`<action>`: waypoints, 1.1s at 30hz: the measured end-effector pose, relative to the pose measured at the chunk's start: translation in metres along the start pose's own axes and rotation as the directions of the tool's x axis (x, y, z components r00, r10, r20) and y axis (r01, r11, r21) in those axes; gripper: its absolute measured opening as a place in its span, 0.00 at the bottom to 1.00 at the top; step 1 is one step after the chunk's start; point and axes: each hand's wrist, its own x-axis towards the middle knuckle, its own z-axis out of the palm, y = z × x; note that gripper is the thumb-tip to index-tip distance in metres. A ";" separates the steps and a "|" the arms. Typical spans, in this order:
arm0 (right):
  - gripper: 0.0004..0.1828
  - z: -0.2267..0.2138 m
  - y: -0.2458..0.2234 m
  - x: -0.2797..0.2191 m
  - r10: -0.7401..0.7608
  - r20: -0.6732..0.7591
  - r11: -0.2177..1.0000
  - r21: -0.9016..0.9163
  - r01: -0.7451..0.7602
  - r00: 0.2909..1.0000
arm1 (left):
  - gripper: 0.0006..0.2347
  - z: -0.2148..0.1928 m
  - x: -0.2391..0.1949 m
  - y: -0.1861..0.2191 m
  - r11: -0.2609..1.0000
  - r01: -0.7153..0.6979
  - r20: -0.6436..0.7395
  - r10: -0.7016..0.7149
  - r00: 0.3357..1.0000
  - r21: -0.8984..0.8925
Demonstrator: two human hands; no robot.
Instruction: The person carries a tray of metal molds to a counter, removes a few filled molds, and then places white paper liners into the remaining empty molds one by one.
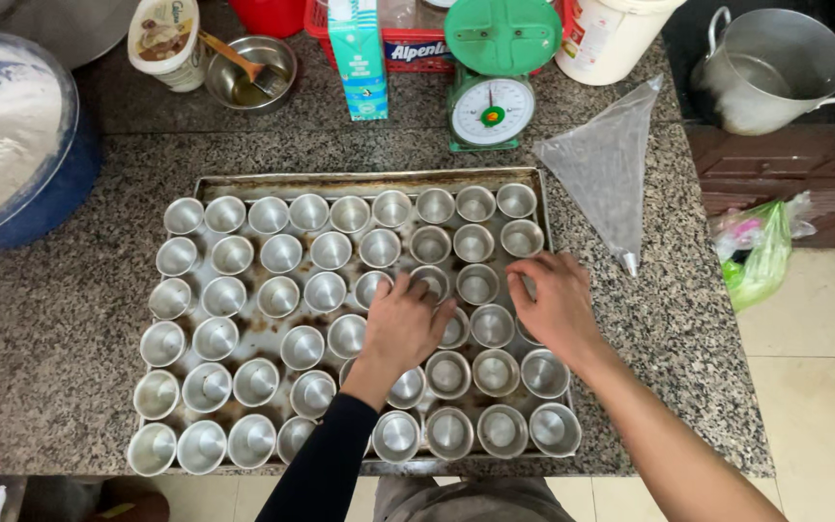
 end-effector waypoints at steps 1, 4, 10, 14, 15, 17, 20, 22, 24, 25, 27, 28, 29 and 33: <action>0.08 -0.001 0.002 0.000 -0.003 -0.008 1.000 -0.006 0.003 1.000 | 0.19 0.001 -0.001 0.000 1.000 -0.003 -0.011 0.003 1.000 0.010; 0.07 -0.003 0.007 -0.002 0.000 -0.010 1.000 -0.025 0.000 1.000 | 0.19 -0.001 -0.003 0.000 1.000 -0.019 -0.044 0.019 0.999 0.020; 0.08 -0.008 0.024 -0.002 -0.017 -0.057 1.000 -0.010 0.016 0.998 | 0.15 -0.019 0.005 0.016 0.998 -0.020 -0.145 0.010 0.989 -0.064; 0.08 -0.015 0.033 -0.002 0.018 -0.052 0.999 -0.031 -0.019 0.999 | 0.13 -0.010 0.018 0.043 0.982 -0.133 -0.224 0.101 0.969 -0.132; 0.09 -0.017 0.034 -0.003 0.021 -0.047 0.999 -0.036 -0.023 0.999 | 0.13 -0.005 0.021 0.047 0.977 -0.170 -0.234 0.136 0.963 -0.130; 0.09 -0.022 0.035 -0.005 0.083 0.001 0.996 -0.035 -0.082 0.997 | 0.13 0.005 0.030 0.051 0.987 -0.127 -0.171 0.109 0.979 -0.098; 0.09 -0.028 0.038 -0.008 0.070 -0.009 0.997 -0.011 -0.071 0.997 | 0.14 0.012 0.032 0.052 0.996 -0.083 -0.071 0.080 0.994 -0.040; 0.09 -0.028 0.041 -0.009 0.052 -0.010 0.999 0.006 -0.052 0.999 | 0.14 0.010 0.032 0.052 0.997 -0.076 -0.051 0.074 0.996 -0.032; 0.09 -0.028 0.046 -0.008 0.053 0.018 0.998 0.013 -0.053 0.998 | 0.13 0.003 0.029 0.052 0.995 -0.085 -0.086 0.080 0.993 -0.057; 0.09 -0.027 0.047 -0.009 0.042 0.011 0.999 0.012 -0.042 0.999 | 0.12 -0.002 0.025 0.052 0.992 -0.095 -0.141 0.083 0.987 -0.080; 0.09 -0.026 0.051 -0.009 0.019 -0.004 1.000 0.010 -0.019 1.000 | 0.12 -0.010 0.017 0.052 0.985 -0.120 -0.252 0.086 0.964 -0.124; 0.09 -0.025 0.052 -0.009 0.012 -0.011 1.000 0.017 -0.012 1.000 | 0.11 -0.013 0.012 0.054 0.980 -0.140 -0.208 0.109 0.972 -0.139; 0.09 -0.025 0.053 -0.010 0.005 -0.016 1.000 0.025 -0.005 1.000 | 0.10 -0.015 0.003 0.057 0.975 -0.158 -0.163 0.132 0.978 -0.155; 0.07 -0.019 0.058 -0.009 -0.046 -0.048 0.998 0.029 0.047 0.998 | 0.08 -0.015 -0.032 0.076 0.933 -0.283 -0.061 0.277 0.959 -0.223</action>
